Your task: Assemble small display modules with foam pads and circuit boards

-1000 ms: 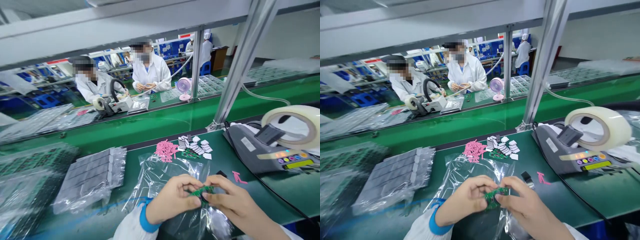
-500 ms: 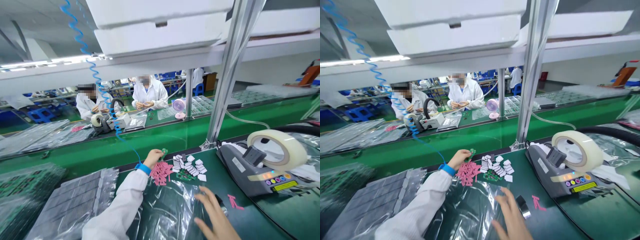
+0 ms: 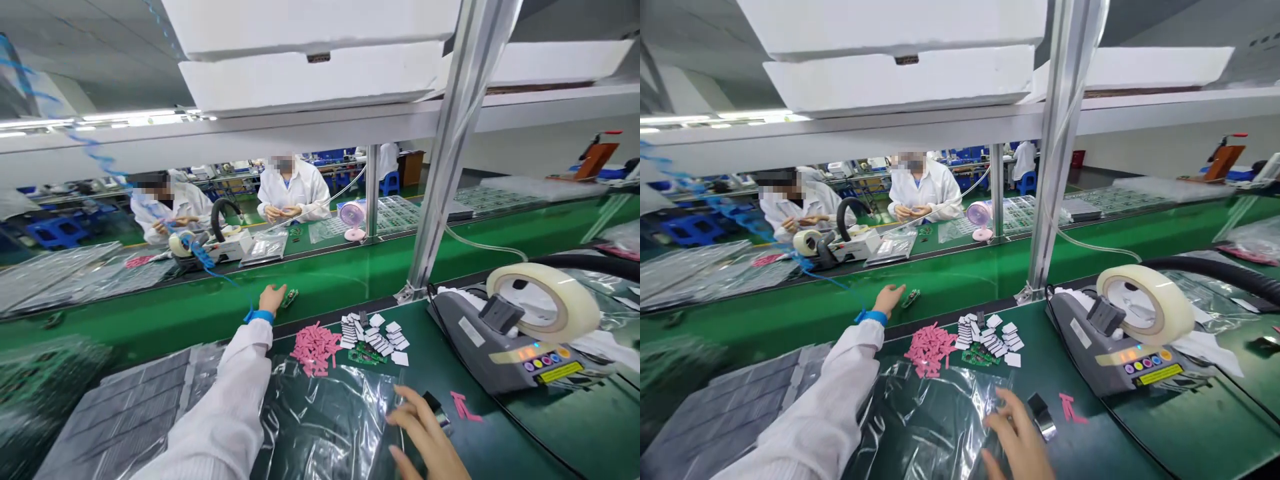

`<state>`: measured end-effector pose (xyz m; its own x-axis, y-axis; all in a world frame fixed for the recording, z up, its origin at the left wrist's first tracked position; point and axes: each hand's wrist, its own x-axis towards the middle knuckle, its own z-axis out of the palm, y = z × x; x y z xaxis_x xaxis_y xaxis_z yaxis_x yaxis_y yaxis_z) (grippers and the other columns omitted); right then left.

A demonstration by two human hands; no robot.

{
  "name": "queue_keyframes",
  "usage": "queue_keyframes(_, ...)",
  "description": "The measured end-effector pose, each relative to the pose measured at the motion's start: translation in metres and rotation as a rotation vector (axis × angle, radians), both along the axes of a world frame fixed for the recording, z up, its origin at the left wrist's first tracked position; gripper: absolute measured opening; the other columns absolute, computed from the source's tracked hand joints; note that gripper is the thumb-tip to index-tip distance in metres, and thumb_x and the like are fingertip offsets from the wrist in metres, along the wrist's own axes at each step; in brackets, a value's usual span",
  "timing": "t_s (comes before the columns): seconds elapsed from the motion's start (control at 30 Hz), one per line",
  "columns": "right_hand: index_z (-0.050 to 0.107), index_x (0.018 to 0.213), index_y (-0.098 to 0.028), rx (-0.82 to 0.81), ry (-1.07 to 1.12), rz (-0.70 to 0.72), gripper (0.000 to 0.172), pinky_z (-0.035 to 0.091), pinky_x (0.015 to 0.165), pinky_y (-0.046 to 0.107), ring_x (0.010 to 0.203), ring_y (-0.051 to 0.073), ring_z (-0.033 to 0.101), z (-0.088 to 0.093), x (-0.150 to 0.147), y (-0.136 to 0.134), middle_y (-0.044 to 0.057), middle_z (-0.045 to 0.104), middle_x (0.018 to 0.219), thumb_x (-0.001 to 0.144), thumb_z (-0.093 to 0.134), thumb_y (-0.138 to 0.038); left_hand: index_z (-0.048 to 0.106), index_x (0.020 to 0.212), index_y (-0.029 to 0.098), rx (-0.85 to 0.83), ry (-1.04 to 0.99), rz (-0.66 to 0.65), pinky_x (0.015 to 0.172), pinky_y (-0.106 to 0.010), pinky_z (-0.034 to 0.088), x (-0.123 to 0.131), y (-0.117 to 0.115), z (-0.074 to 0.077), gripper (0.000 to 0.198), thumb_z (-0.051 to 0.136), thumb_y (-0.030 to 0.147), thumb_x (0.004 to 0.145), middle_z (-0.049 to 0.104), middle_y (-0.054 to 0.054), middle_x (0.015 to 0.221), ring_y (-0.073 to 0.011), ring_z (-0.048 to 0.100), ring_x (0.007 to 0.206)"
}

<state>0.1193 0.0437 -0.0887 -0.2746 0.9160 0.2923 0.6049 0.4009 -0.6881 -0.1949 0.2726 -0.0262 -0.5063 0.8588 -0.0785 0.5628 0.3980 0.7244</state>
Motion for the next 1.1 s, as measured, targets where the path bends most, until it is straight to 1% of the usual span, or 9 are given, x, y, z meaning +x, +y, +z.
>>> queue_keyframes(0.07, 0.060, 0.103, -0.025, -0.063, -0.069, 0.191, 0.022, 0.052, 0.089, 0.032, 0.109, 0.021, 0.059, 0.016, -0.014, 0.014, 0.010, 0.050, 0.131, 0.084, 0.053, -0.019, 0.053, 0.118, 0.017, 0.071, -0.005, -0.025, 0.083, -0.045, 0.052, -0.004, -0.023, 0.003, 0.034, 0.055, 0.032, 0.087, 0.058, -0.009, 0.120, -0.0227, 0.060, 0.101)
queue_keyframes(0.17, 0.060, 0.103, -0.022, -0.128, -0.129, 0.372, 0.022, 0.047, 0.095, 0.033, 0.114, 0.019, 0.055, 0.030, -0.049, 0.039, 0.008, 0.055, 0.123, 0.084, 0.053, -0.014, 0.053, 0.118, 0.017, 0.146, 0.008, -0.129, 0.085, -0.045, 0.051, -0.003, -0.084, -0.003, 0.034, 0.054, 0.033, 0.087, 0.059, -0.009, 0.120, -0.0227, 0.060, 0.102)
queue_keyframes(0.3, 0.061, 0.099, -0.017, -0.145, -0.168, 0.449, 0.014, 0.049, 0.090, 0.036, 0.104, 0.017, 0.058, 0.017, -0.109, 0.069, 0.005, 0.060, 0.112, 0.086, 0.058, -0.017, 0.058, 0.111, 0.017, 0.101, 0.108, -0.306, 0.093, -0.050, 0.046, 0.008, -0.177, -0.031, 0.028, 0.056, 0.029, 0.086, 0.060, -0.009, 0.121, -0.0242, 0.056, 0.111)
queue_keyframes(0.4, 0.059, 0.105, -0.015, -0.157, -0.233, 0.407, 0.021, 0.050, 0.085, 0.041, 0.099, 0.019, 0.059, 0.000, -0.149, 0.085, 0.006, 0.060, 0.111, 0.089, 0.056, -0.028, 0.057, 0.115, 0.017, 0.022, 0.193, -0.385, 0.101, -0.053, 0.040, 0.013, -0.219, -0.055, 0.031, 0.056, 0.025, 0.086, 0.058, -0.010, 0.127, -0.0265, 0.052, 0.120)
queue_keyframes(0.57, 0.056, 0.112, -0.017, -0.171, -0.279, 0.301, 0.028, 0.050, 0.085, 0.042, 0.101, 0.020, 0.059, -0.014, -0.186, 0.097, 0.007, 0.058, 0.116, 0.089, 0.056, -0.032, 0.057, 0.120, 0.022, -0.108, 0.344, -0.416, 0.110, -0.048, 0.032, 0.018, -0.231, -0.071, 0.039, 0.046, 0.022, 0.083, 0.055, -0.011, 0.135, -0.0262, 0.042, 0.132)
queue_keyframes(0.7, 0.057, 0.110, -0.017, -0.181, -0.186, 0.278, 0.026, 0.050, 0.085, 0.042, 0.100, 0.019, 0.059, -0.013, -0.192, 0.096, 0.006, 0.059, 0.114, 0.089, 0.055, -0.033, 0.062, 0.113, 0.023, -0.196, 0.447, -0.370, 0.105, -0.059, 0.030, 0.021, -0.225, -0.066, 0.036, 0.044, 0.026, 0.081, 0.060, -0.011, 0.131, -0.0298, 0.047, 0.127)
queue_keyframes(0.93, 0.062, 0.082, -0.015, -0.233, 0.184, 0.210, 0.016, 0.050, 0.068, 0.028, 0.075, 0.012, 0.059, 0.024, -0.134, 0.074, 0.001, 0.061, 0.086, 0.084, 0.062, -0.031, 0.069, 0.083, 0.013, -0.209, 0.550, -0.252, 0.091, -0.079, 0.021, 0.011, -0.220, -0.033, 0.036, 0.042, 0.037, 0.081, 0.069, -0.025, 0.097, -0.0458, 0.058, 0.103)
queue_keyframes(1.03, 0.065, 0.071, -0.017, -0.244, 0.323, 0.188, 0.011, 0.048, 0.061, 0.021, 0.068, 0.009, 0.057, 0.036, -0.095, 0.045, -0.002, 0.059, 0.076, 0.075, 0.070, -0.026, 0.066, 0.102, 0.021, -0.104, 0.456, -0.378, 0.105, -0.060, 0.029, 0.030, -0.227, -0.025, 0.036, 0.047, 0.041, 0.079, 0.067, -0.015, 0.115, -0.0357, 0.054, 0.116)
queue_keyframes(1.1, 0.066, 0.069, -0.018, -0.253, 0.381, 0.173, 0.009, 0.047, 0.059, 0.020, 0.065, 0.009, 0.057, 0.036, -0.075, 0.022, -0.002, 0.058, 0.071, 0.072, 0.071, -0.024, 0.060, 0.116, 0.026, 0.014, 0.132, -0.513, 0.101, -0.044, 0.043, 0.055, -0.235, -0.025, 0.045, 0.051, 0.048, 0.078, 0.064, -0.009, 0.124, -0.0287, 0.055, 0.118)
